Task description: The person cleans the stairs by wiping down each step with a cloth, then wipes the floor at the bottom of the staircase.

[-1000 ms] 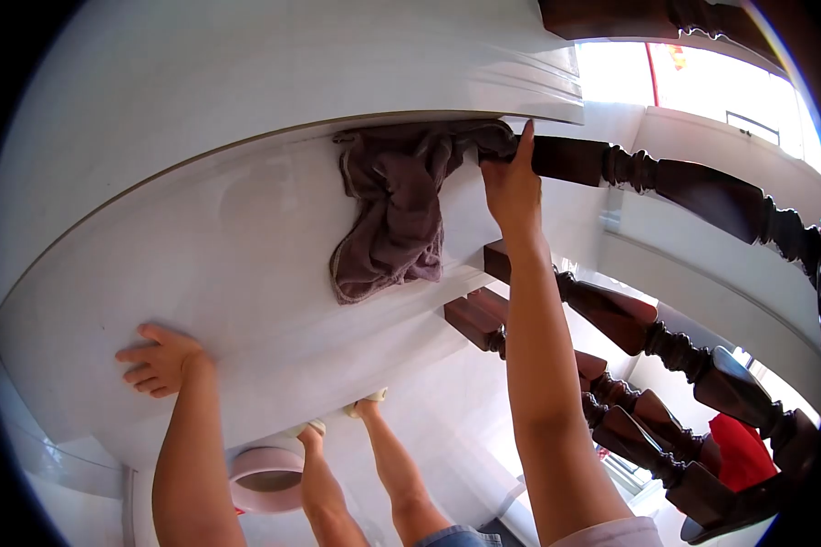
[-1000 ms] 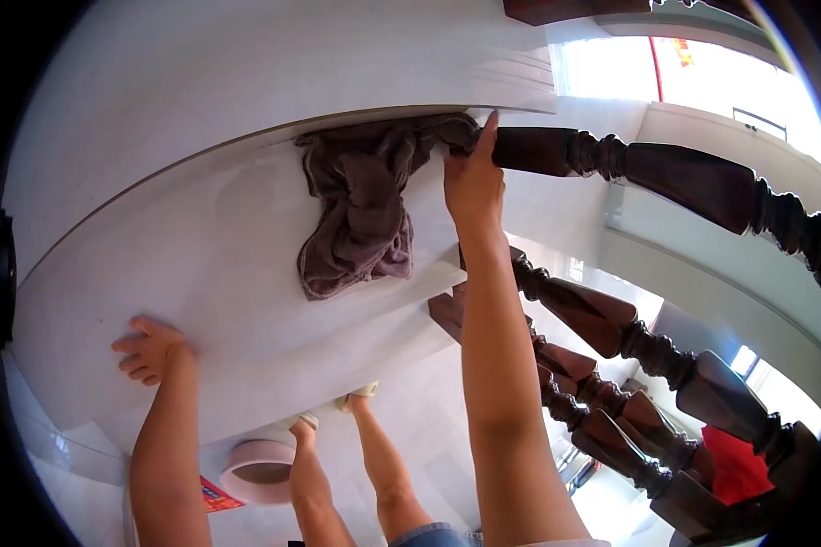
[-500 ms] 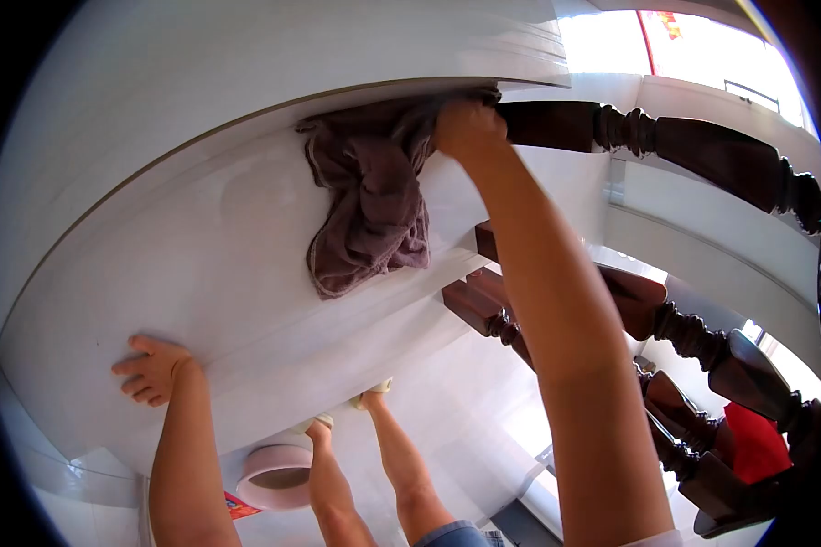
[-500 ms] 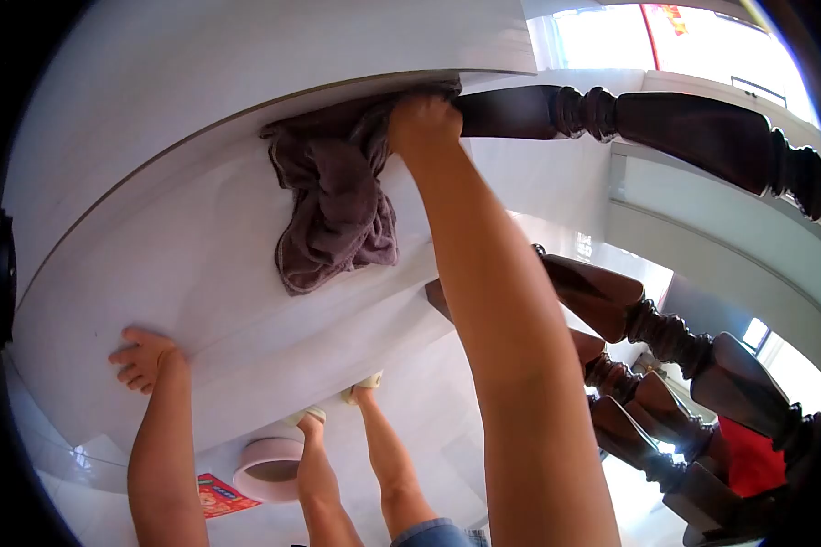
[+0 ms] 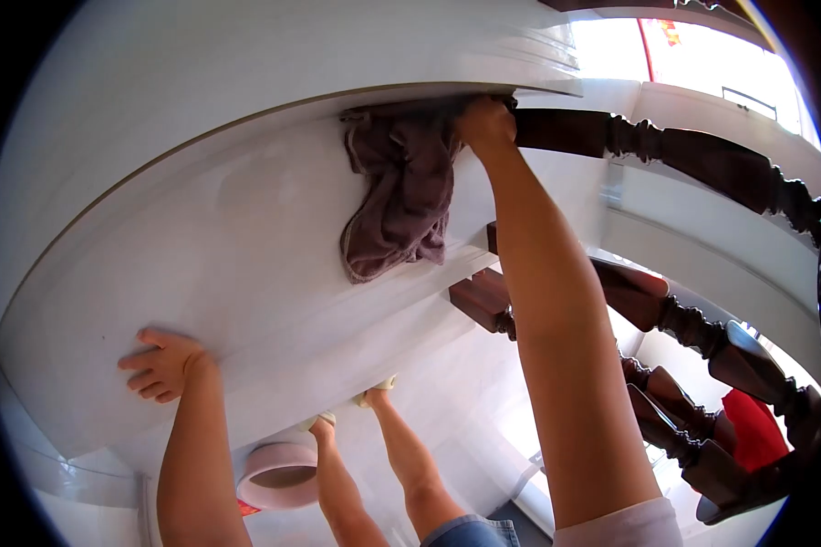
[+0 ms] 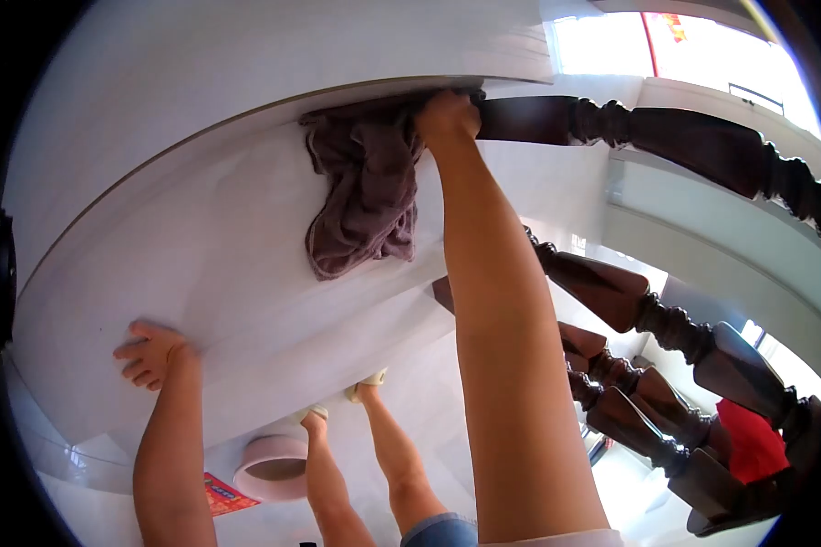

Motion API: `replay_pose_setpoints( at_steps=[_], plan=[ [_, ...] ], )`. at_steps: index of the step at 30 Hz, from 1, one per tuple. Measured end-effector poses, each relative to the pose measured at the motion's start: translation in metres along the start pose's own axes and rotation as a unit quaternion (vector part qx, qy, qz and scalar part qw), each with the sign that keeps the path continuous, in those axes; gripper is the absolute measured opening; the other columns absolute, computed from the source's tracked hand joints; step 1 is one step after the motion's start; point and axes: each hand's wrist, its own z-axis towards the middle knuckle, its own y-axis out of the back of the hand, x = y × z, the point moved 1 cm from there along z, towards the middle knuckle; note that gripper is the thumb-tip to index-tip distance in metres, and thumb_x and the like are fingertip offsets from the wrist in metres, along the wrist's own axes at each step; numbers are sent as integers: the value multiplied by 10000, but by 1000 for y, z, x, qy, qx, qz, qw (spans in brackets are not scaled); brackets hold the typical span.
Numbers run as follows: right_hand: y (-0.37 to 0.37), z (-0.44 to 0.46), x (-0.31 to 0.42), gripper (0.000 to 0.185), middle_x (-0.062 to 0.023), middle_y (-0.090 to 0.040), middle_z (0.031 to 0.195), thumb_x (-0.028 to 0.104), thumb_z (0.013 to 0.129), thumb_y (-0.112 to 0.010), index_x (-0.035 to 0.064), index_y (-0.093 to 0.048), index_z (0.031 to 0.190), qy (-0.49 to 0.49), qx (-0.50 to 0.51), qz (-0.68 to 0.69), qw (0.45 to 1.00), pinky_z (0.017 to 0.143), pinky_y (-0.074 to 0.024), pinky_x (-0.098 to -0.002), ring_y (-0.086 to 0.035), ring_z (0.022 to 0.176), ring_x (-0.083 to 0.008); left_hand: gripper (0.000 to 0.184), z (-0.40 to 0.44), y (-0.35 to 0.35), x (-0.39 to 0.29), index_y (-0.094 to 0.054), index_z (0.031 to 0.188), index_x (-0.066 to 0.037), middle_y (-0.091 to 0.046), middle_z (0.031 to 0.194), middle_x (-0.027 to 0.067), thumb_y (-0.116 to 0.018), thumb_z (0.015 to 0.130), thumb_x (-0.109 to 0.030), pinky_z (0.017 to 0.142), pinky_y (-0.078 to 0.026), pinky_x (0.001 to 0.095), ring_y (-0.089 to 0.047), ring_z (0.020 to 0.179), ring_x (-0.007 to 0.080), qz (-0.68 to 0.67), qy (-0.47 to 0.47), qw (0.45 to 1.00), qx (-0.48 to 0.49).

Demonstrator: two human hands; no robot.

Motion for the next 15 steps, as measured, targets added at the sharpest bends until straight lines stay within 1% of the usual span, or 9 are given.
replay_pose_setpoints(
  at_steps=[2,3,6,8,10,11,14,15],
  plan=[
    [-3,-15,1,423,-211,-560,1319,361,873,-608,25,-685,1119,-30,-48,18,998,861,-566,-390,-649,1097,-331,722,-3,-3,0,-281,1478,-146,-367,1382,182,-253,933,-620,1016,-314,445,-400,1224,355,-5,2,1000,6],
    [-5,-25,4,439,-225,-560,1296,355,853,-613,20,-667,1130,-23,-70,29,997,829,-572,-405,-672,1027,-338,722,-3,-5,1,-282,1477,-147,-368,1380,182,-254,933,-621,1015,-315,444,-401,1222,354,-6,0,1000,7],
    [-23,-45,12,409,-233,-544,1307,284,852,-579,13,-643,1152,36,-116,67,990,788,-572,-432,-682,965,-354,722,1,-5,1,-286,1474,-148,-371,1376,179,-257,931,-623,1010,-318,442,-404,1216,352,0,-5,1000,1],
    [-43,-64,14,440,-247,-523,1322,204,857,-534,0,-563,1245,94,-149,130,976,758,-568,-452,-684,924,-370,722,-1,2,-3,-288,1472,-149,-373,1373,178,-259,930,-625,1006,-319,441,-406,1213,350,2,-10,1000,-1],
    [-54,-92,26,498,-258,-491,1352,155,872,-491,-3,-462,1344,112,-120,133,977,762,-562,-460,-684,908,-378,722,1,-5,-2,-290,1471,-149,-374,1370,176,-261,929,-626,1003,-321,440,-408,1209,349,1,-14,1000,-5],
    [-58,-103,27,600,-272,-436,1404,205,874,-498,-15,-365,1416,136,-110,138,975,774,-559,-462,-684,909,-382,722,5,-16,0,-292,1470,-150,-375,1368,176,-262,929,-627,1001,-322,439,-409,1208,348,-2,-13,1000,-8],
    [-43,-109,20,660,-302,-385,1435,297,876,-500,-39,-351,1424,161,-77,114,977,796,-555,-460,-680,925,-387,722,9,-19,0,-295,1467,-151,-378,1364,173,-265,927,-629,996,-324,438,-412,1202,346,-5,-15,1000,-18],
    [-44,-94,18,727,-322,-389,1417,387,868,-496,-65,-345,1417,116,-57,76,989,805,-555,-458,-678,932,-386,722,9,-17,1,-296,1466,-151,-379,1362,173,-266,927,-630,995,-325,437,-413,1201,345,-4,-14,1000,-21]
  ],
)
